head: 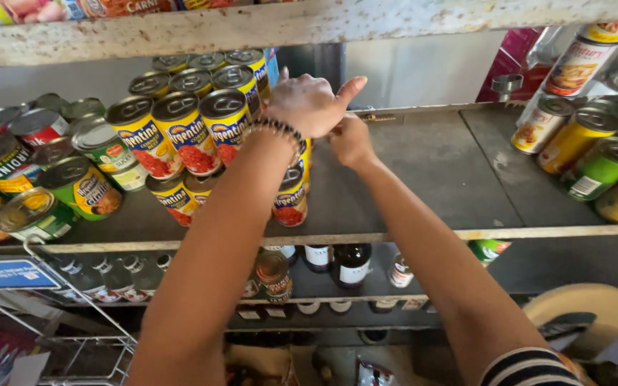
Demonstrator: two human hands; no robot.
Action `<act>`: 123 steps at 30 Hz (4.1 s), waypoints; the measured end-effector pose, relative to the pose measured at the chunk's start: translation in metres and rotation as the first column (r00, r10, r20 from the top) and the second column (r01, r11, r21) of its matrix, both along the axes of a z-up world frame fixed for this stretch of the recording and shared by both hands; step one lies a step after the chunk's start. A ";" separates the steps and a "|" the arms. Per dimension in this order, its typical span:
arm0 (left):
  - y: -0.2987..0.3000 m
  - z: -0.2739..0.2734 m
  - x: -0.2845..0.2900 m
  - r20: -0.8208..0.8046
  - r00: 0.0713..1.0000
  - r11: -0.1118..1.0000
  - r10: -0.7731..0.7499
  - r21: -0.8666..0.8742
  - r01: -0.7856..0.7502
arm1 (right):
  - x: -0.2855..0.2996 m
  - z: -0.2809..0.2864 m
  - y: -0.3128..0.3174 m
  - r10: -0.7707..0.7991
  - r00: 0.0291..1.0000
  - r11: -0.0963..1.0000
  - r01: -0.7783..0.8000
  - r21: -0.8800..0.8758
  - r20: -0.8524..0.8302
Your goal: Stocking and organizing canned food items on a grocery store shelf.
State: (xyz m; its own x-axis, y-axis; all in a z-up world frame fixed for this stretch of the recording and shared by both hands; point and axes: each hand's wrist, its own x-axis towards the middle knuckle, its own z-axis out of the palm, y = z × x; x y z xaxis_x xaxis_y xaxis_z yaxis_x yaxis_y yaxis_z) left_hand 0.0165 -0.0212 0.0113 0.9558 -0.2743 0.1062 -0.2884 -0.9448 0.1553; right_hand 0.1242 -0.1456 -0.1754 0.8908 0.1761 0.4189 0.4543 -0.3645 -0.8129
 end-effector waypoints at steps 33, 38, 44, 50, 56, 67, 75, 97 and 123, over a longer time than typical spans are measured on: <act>-0.236 -0.415 -0.515 -0.460 0.881 0.699 -0.108 -0.666 -0.262 | -0.650 -0.195 -0.419 -0.396 0.915 0.911 0.381 -0.159 -0.076; -0.181 -0.407 -0.556 -0.527 0.850 0.659 0.012 -0.635 -0.403 | -0.682 -0.176 -0.442 -0.304 0.923 0.944 0.259 -0.204 -0.236; -0.187 -0.396 -0.585 -0.553 0.830 0.628 0.075 -0.620 -0.470 | -0.685 -0.156 -0.450 -0.298 0.925 0.921 0.214 -0.326 -0.234; -0.240 -0.395 -0.575 -0.460 0.887 0.660 -0.038 -0.678 -0.323 | -0.708 -0.161 -0.452 -0.266 0.936 0.919 0.174 -0.353 -0.231; -0.294 -0.376 -0.569 -0.507 0.846 0.687 -0.162 -0.674 -0.272 | -0.732 -0.176 -0.462 -0.265 0.904 0.918 0.129 -0.376 -0.337; -0.320 -0.414 -0.537 -0.675 0.663 0.711 -0.324 -0.636 -0.300 | -0.736 -0.183 -0.467 -0.338 0.761 0.913 0.124 -0.388 -0.554; -0.299 -0.483 -0.502 -0.704 0.604 0.764 -0.373 -0.602 -0.230 | -0.693 -0.208 -0.446 -0.392 0.720 0.866 0.078 -0.494 -0.573; -0.411 -0.468 -0.341 -0.598 0.772 0.966 -0.216 -0.244 0.081 | -0.566 -0.232 -0.399 -0.480 0.610 0.869 0.237 -0.434 -0.630; -0.471 -0.533 -0.292 -0.306 0.869 0.888 0.389 -0.128 -0.442 | -0.532 -0.269 -0.483 -0.398 0.657 0.917 0.260 -0.303 -0.640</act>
State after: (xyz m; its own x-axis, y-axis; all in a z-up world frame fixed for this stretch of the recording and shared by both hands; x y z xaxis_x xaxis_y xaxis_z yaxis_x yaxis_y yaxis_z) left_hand -0.2758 -0.4921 -0.5217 0.9755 0.1542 -0.1572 0.2016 -0.9127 0.3555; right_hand -0.4080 -0.6289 -0.4441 0.9273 -0.1799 -0.3281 -0.3718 -0.5412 -0.7542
